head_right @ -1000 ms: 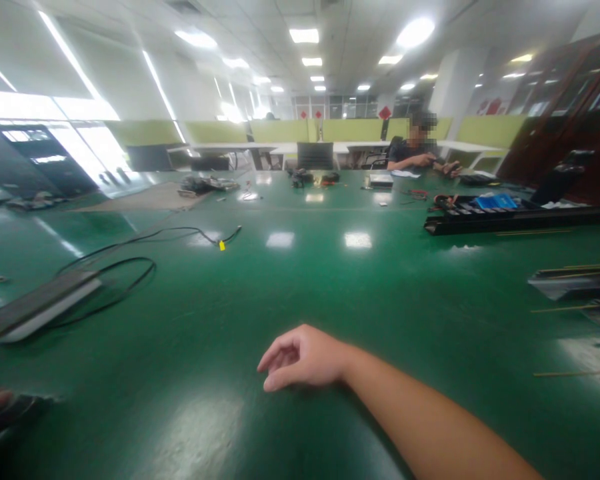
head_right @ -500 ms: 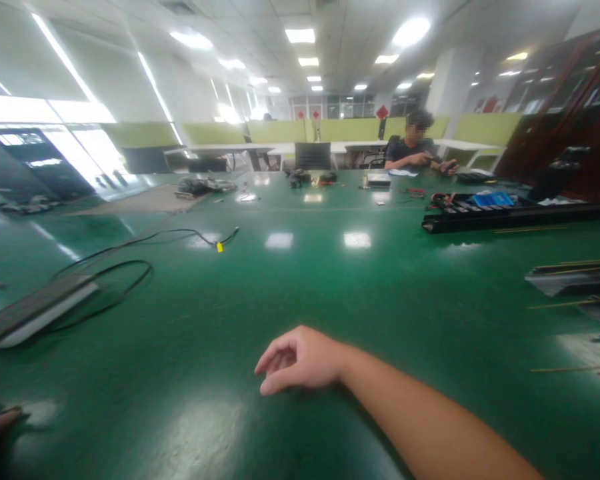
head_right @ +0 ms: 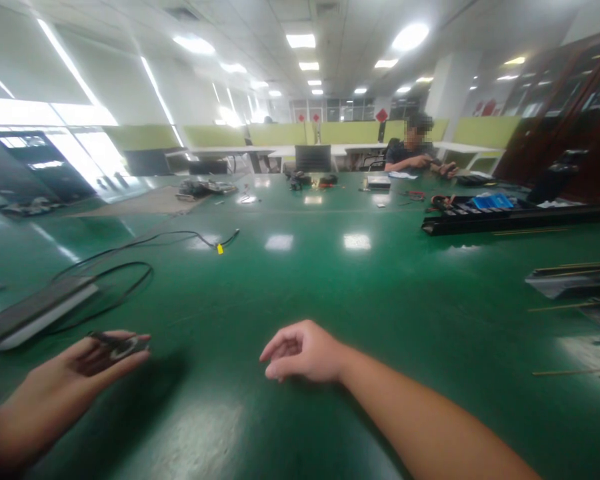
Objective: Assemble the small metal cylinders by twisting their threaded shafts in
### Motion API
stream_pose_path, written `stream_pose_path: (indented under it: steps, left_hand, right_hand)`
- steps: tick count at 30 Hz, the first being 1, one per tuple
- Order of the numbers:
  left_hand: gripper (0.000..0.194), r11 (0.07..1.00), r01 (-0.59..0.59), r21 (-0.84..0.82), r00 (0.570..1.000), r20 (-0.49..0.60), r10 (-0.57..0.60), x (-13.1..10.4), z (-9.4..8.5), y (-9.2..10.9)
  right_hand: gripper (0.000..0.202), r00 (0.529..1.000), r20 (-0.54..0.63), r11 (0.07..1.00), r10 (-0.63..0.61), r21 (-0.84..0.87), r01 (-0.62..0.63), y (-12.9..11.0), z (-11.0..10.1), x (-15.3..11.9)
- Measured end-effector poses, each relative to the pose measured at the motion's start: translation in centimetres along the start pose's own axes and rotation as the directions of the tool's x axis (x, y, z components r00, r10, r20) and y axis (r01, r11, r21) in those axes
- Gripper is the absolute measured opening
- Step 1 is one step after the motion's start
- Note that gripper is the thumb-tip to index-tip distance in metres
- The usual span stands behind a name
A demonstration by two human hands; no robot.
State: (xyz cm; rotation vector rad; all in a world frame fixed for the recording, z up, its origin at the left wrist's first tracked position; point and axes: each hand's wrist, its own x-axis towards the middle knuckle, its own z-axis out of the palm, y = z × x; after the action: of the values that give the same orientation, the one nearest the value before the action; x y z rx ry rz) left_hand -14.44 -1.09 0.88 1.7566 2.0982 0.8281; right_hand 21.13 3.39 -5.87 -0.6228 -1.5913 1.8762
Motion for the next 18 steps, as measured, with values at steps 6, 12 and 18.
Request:
stream_pose_path:
  steps: [6,12,18]
  left_hand:
    - [0.044,0.926,-0.284,-0.248,0.905,0.252,0.344,1.1,5.8,8.8]
    - [0.027,0.801,-0.560,-0.211,0.729,0.334,0.597,1.9,10.4,11.8]
    - [0.033,0.772,-0.582,-0.258,0.696,0.334,0.636,1.5,12.1,9.1]
  right_hand:
    - [0.028,0.903,-0.383,0.974,-0.196,0.030,0.224,0.4,-1.3,0.8]
    - [0.056,0.810,-0.547,0.953,-0.209,-0.299,0.045,1.6,-2.0,1.2]
    - [0.055,0.861,-0.439,0.850,-0.255,-0.526,-0.016,1.4,-0.9,0.6]
